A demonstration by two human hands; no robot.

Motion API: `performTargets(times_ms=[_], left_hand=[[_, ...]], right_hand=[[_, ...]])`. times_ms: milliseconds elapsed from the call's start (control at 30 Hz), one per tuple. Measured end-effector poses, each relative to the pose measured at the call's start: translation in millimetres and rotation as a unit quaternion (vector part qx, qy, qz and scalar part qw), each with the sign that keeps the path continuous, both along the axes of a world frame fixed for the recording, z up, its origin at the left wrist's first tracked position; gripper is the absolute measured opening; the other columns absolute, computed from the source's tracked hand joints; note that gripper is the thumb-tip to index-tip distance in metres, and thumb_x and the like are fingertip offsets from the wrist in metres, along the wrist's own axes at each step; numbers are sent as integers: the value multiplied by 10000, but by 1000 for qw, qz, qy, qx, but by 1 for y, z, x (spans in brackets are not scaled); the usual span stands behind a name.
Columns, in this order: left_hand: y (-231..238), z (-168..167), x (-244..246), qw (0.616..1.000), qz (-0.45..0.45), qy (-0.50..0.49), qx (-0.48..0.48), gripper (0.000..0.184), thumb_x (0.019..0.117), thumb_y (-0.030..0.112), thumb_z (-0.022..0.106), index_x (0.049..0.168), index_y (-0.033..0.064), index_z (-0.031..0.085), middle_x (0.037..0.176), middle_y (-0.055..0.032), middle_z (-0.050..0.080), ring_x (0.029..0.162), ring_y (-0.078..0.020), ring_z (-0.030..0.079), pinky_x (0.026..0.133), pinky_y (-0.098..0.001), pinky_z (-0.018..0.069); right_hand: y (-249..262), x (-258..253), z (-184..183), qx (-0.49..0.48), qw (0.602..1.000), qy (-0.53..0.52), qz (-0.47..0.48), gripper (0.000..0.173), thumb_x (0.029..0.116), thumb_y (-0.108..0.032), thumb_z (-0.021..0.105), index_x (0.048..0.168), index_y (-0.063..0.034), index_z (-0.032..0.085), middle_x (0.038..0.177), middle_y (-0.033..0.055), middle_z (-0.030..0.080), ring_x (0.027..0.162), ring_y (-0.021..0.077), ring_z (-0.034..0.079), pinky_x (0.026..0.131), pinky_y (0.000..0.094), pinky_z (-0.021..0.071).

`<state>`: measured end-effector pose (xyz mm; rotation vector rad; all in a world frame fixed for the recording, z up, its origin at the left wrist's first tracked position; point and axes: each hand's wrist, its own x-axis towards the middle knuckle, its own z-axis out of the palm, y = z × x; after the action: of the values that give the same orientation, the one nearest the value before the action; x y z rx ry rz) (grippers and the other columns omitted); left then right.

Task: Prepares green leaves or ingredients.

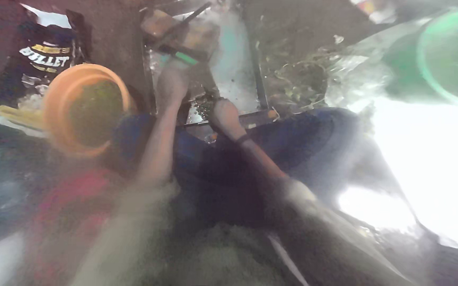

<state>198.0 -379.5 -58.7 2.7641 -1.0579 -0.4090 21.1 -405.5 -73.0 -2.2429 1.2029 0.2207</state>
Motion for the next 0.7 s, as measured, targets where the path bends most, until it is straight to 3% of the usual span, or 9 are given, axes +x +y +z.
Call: performTargets(times_ms=[100,200,300,467,700], left_hand=[[1,-2,-2,999,18,8,25,219,941,198,669,1081,55,758,1233,-193,710,1189,-389,667,994,-618,540],[0,-8,-5,999,14,5,37,253,960,210,646,1123,47,749,1229,-218,701,1177,-410,667,964,-640,545],[-2,-10,-10,1000,-6,5,28,270,973,172,618,1192,80,748,1264,-208,695,1213,-410,651,991,-651,528],[-4,-5,-15,999,-15,-12,44,253,951,159,632,1169,141,759,1235,-175,715,1180,-391,672,952,-666,534],[-3,-9,-19,997,-10,-52,48,220,1008,227,574,1130,144,738,1166,-141,734,1080,-381,708,852,-667,555]], right_hand=[[-5,12,6,-3,1000,-2,9,436,974,-293,622,1358,-88,590,1084,201,725,1018,404,719,786,596,577],[-12,24,8,-14,999,-13,29,436,1022,-305,575,1410,-106,576,1128,204,715,1030,407,714,797,597,583],[-17,32,15,-29,999,-3,41,362,1025,-321,543,1235,-47,655,1097,206,720,1037,394,714,794,593,571],[-26,43,17,-15,997,30,72,313,992,-293,588,1038,-4,699,1115,218,710,1051,391,706,797,606,565],[-19,66,10,-29,996,-1,88,277,1016,-230,558,1134,-23,699,1151,225,711,1064,424,702,799,626,575]])
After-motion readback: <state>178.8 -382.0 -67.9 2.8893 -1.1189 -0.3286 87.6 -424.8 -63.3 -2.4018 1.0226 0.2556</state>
